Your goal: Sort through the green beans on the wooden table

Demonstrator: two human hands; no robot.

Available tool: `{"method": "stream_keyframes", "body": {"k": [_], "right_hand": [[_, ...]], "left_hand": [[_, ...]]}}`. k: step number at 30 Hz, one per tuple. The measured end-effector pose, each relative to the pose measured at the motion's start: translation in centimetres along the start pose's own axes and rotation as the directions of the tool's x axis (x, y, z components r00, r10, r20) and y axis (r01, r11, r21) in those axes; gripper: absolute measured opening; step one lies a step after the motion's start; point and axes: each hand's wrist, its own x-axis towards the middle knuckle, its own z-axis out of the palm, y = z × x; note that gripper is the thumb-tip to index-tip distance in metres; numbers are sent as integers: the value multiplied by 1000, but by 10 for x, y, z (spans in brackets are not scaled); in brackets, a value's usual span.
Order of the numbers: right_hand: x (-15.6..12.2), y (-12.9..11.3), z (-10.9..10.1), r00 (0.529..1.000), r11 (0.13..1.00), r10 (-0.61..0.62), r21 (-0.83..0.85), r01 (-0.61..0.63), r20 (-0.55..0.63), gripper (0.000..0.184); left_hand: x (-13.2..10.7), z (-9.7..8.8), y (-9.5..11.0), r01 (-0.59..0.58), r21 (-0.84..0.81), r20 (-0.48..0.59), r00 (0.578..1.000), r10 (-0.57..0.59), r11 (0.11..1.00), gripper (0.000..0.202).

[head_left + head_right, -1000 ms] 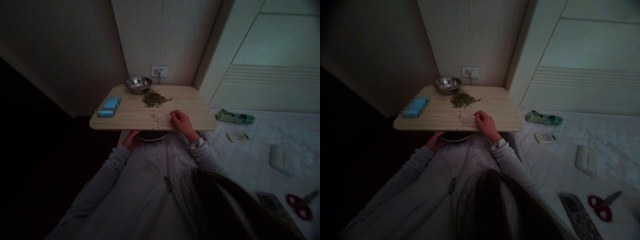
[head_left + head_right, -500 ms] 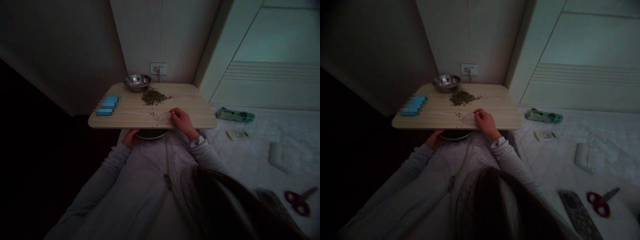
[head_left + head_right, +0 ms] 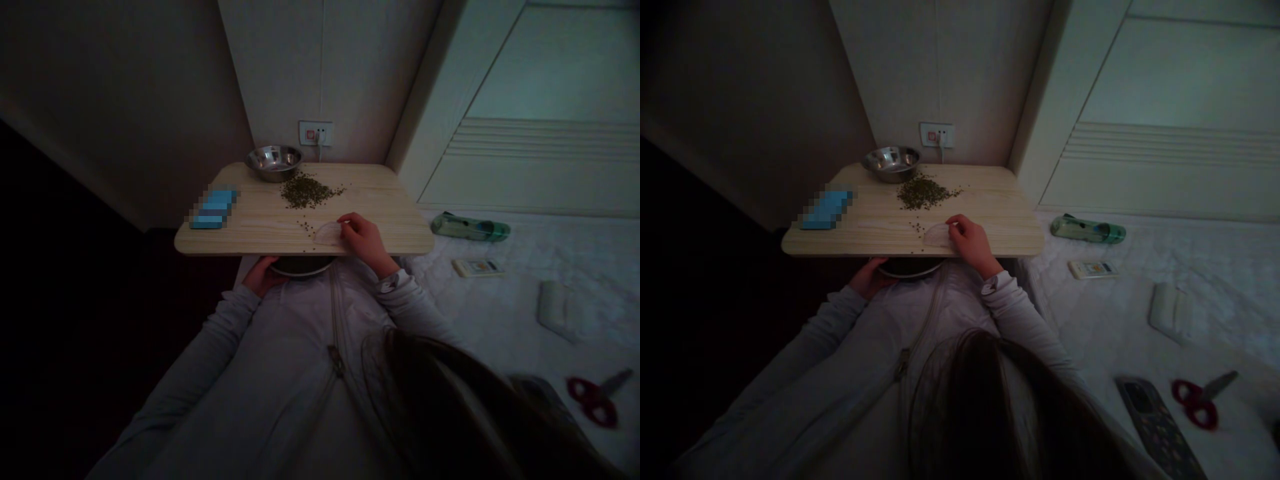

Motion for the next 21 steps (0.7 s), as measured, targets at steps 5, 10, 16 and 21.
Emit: {"method": "stream_keyframes", "body": {"k": [5, 10, 16, 21], "right_hand": [[0, 1, 0, 1000, 1000, 5, -5, -5, 10, 26], [1, 1, 1, 1000, 1000, 6, -5, -6, 1, 25], [0, 0, 0, 1000, 1000, 0, -1, 0, 3, 25], [0, 0, 0, 1000, 1000, -2, -1, 2, 2, 25]], "left_hand": [[0, 0, 0, -1, -4, 9, 1000, 1, 1000, 13], [0, 0, 0, -8, -4, 16, 1000, 8, 1000, 15], [1, -1, -1, -9, 1, 20, 1000, 9, 1000, 15], [0, 0, 0, -17, -5, 24, 1000, 17, 1000, 15]]}}
